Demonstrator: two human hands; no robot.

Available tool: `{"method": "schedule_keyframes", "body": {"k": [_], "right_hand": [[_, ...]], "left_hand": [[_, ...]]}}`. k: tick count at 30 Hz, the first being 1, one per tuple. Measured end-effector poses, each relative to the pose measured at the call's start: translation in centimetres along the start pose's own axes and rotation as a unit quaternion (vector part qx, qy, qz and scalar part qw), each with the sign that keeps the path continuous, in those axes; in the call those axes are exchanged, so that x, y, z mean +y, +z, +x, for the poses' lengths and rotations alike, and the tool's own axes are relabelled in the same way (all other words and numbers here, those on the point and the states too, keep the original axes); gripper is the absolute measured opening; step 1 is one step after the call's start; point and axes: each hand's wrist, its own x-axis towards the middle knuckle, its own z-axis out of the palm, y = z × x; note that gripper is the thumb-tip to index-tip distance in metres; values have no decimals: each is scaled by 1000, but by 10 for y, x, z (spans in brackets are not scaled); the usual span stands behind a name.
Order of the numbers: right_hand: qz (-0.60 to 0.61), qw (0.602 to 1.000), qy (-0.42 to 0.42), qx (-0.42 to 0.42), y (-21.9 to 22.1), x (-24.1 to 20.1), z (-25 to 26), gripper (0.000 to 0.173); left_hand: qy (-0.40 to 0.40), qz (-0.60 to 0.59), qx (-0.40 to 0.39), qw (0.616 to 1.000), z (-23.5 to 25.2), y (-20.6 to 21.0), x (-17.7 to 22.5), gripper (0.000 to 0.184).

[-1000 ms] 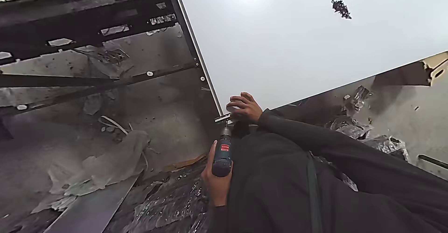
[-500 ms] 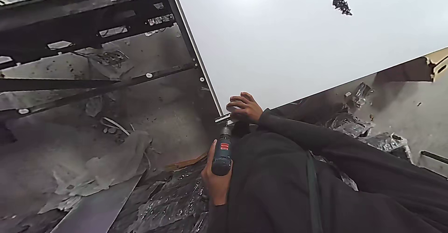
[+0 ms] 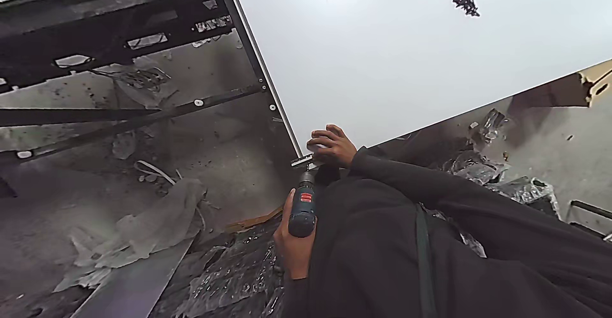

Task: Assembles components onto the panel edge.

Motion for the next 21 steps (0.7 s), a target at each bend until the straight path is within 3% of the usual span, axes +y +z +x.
{"method": "schedule_keyframes", "body": {"k": [21], "right_hand": [[-23, 1000, 3, 12, 3, -1, 1, 14]], "left_hand": [[-47, 59, -57, 996, 19, -9, 25, 77]]}}
